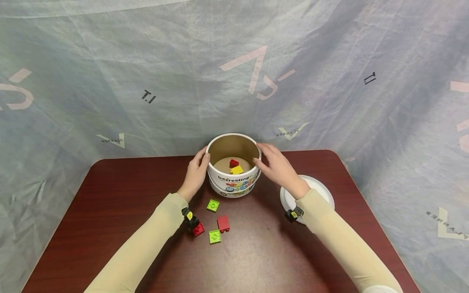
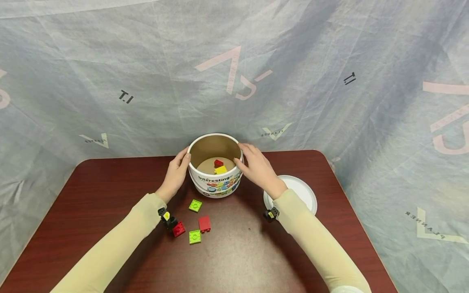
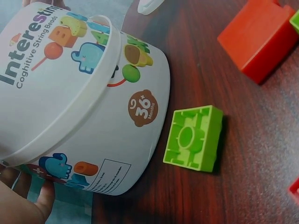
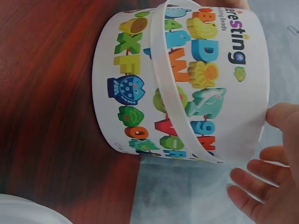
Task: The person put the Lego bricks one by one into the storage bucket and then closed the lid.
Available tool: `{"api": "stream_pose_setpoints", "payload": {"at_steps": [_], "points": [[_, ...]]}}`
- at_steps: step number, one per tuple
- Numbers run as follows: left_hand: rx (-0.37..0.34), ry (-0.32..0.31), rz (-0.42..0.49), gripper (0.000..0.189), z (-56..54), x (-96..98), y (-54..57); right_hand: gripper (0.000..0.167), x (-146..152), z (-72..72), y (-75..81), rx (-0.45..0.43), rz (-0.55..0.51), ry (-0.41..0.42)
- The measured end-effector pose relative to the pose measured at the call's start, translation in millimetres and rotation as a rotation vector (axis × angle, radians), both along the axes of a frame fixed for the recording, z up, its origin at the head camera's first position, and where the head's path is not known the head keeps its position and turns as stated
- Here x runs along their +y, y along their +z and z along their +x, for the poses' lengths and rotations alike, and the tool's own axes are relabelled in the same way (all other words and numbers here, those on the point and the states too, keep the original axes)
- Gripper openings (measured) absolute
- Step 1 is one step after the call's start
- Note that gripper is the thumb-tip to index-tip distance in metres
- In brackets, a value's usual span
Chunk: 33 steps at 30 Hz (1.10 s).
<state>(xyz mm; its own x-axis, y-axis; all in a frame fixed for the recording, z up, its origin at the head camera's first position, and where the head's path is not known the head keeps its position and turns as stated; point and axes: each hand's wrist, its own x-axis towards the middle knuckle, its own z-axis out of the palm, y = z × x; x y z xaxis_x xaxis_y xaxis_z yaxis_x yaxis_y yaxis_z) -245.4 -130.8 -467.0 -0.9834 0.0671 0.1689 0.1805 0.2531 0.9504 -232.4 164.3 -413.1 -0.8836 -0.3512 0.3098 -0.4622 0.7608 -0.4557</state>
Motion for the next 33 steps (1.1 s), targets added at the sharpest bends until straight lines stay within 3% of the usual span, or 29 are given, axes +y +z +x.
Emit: {"api": "stream_pose_setpoints", "payload": {"at_steps": [11,20,26,33], "points": [[-0.023,0.003,-0.004,0.053,0.7,0.0,4.8,0.055,-5,-0.6,-16.6,0.019,0.029,-0.009],[-0.006,0.039,-0.053,0.056,7.8,-6.5,17.3,0.056,-4,0.4,-16.6,-0.005,0.033,-0.018],[0.025,0.025,-0.048,0.053,23.2,-14.2,23.4,0.057,-4,1.5,-17.5,-0.013,0.011,-0.023],[0.082,-0.016,-0.150,0.040,55.9,-25.4,17.1,0.058,-3,2.0,-20.4,-0.029,-0.018,-0.018]]}}
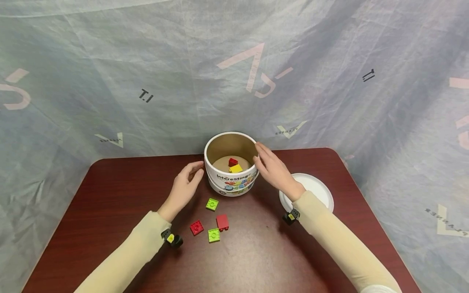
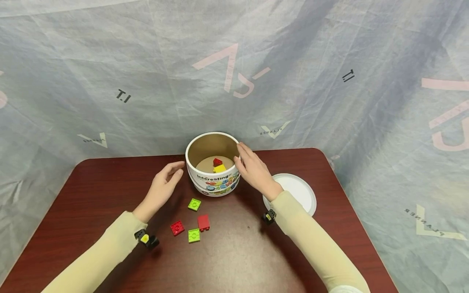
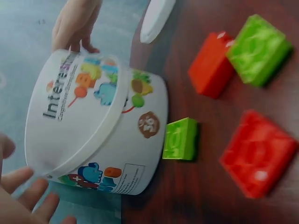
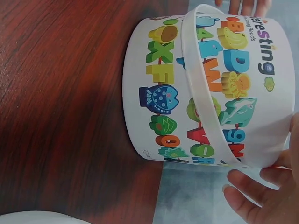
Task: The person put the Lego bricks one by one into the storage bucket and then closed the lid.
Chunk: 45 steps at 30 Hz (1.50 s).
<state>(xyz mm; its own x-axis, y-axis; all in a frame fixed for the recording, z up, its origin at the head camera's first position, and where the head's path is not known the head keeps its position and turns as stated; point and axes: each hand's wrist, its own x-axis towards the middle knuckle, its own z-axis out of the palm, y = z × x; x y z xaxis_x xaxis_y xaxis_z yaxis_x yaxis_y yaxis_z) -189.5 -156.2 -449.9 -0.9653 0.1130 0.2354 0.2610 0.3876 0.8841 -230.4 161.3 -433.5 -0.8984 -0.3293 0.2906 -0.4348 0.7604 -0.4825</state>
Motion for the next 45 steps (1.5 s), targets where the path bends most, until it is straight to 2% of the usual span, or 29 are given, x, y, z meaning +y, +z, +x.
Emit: {"api": "stream_pose_setpoints", "payload": {"at_steps": [4,6,9,13,18,28,36,45], "points": [[0.029,-0.018,-0.068,0.038,19.9,-7.5,-3.5,0.058,1,1.5,1.1,-0.006,-0.021,-0.004],[0.034,-0.051,-0.119,0.037,29.1,-11.4,-5.6,0.058,2,1.8,0.8,-0.006,-0.026,-0.006],[0.048,-0.107,-0.250,0.036,41.3,-17.2,-12.0,0.058,2,1.6,-0.1,-0.004,-0.030,-0.006],[0.066,-0.160,-0.382,0.038,52.8,-25.1,-25.1,0.058,0,0.6,-1.1,-0.009,-0.037,-0.006],[0.046,-0.189,-0.434,0.039,63.7,-36.8,-38.3,0.059,-2,0.2,-1.6,-0.017,-0.043,0.000],[0.015,-0.274,-0.523,0.053,76.7,-50.7,-54.6,0.058,-1,-0.5,-2.5,0.014,-0.054,0.009],[0.061,-0.278,-0.625,0.055,84.3,-54.0,-62.6,0.057,0,-1.4,-4.5,0.007,-0.091,0.011],[0.121,-0.273,-0.692,0.052,88.6,-51.7,-62.3,0.058,-1,-1.9,-6.5,-0.005,-0.110,0.010]]}}
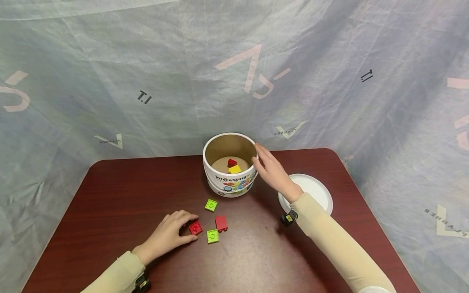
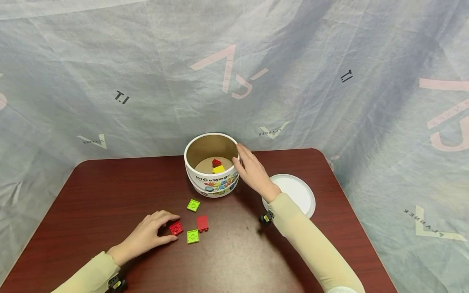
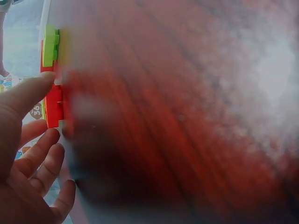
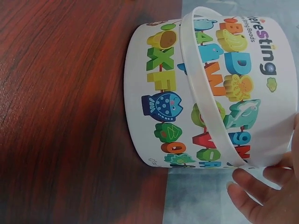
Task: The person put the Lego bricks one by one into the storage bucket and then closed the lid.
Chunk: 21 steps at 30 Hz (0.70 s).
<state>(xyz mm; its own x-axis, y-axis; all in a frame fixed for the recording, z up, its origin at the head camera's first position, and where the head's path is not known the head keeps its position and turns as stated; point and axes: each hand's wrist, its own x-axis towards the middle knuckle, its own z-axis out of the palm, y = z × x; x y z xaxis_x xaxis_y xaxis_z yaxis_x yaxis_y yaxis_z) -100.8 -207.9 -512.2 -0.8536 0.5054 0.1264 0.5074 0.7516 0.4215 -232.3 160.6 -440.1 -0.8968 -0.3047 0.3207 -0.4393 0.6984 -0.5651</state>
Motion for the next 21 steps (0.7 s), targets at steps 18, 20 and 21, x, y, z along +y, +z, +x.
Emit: {"api": "stream_pose_setpoints", "payload": {"at_steps": [18,20,21], "points": [[0.012,-0.019,-0.003,0.035,-1.3,-0.8,-2.6,0.060,-0.4,-0.1,1.7,-0.051,-0.026,-0.007],[0.011,-0.016,0.008,0.035,-2.0,-0.6,-1.6,0.060,-0.7,0.4,1.4,-0.055,-0.028,-0.007],[0.012,-0.015,0.015,0.036,-2.6,-0.5,-0.8,0.060,-0.6,0.8,1.1,-0.060,-0.027,-0.008]]}}
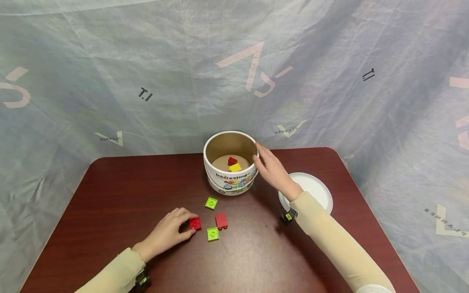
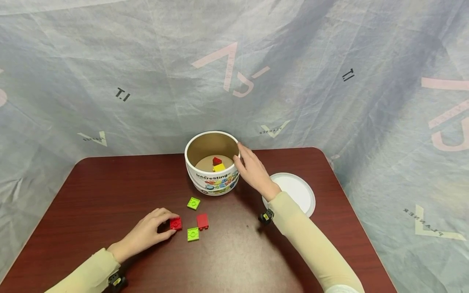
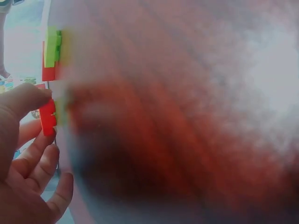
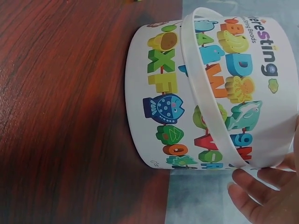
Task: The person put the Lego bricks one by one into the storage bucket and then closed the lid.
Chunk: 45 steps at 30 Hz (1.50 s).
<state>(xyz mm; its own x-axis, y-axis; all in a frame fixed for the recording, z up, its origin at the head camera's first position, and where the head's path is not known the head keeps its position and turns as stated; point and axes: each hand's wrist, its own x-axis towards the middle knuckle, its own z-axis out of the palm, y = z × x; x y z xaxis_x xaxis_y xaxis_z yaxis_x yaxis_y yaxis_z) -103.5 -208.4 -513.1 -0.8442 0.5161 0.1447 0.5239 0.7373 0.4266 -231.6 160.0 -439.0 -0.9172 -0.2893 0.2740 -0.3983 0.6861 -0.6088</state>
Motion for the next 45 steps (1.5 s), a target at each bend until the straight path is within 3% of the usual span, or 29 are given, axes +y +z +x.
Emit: {"api": "stream_pose_setpoints", "payload": {"at_steps": [6,14,27,39,45], "points": [[0.031,0.010,0.039,0.042,-6.6,2.6,13.4,0.061,0,0.9,-1.4,-0.017,0.001,-0.009],[0.083,-0.013,0.082,0.039,-19.7,12.9,42.6,0.060,-1,1.0,-1.7,-0.012,-0.011,-0.009],[0.239,-0.090,0.177,0.042,-47.0,32.8,90.0,0.061,0,1.3,-0.9,-0.020,-0.016,-0.013],[0.276,-0.130,0.179,0.039,-74.0,50.5,116.4,0.061,-2,1.7,-1.4,-0.022,-0.021,-0.018],[0.239,-0.122,0.147,0.039,-89.8,60.0,129.6,0.060,0,0.6,-2.7,-0.007,-0.024,-0.020]]}}
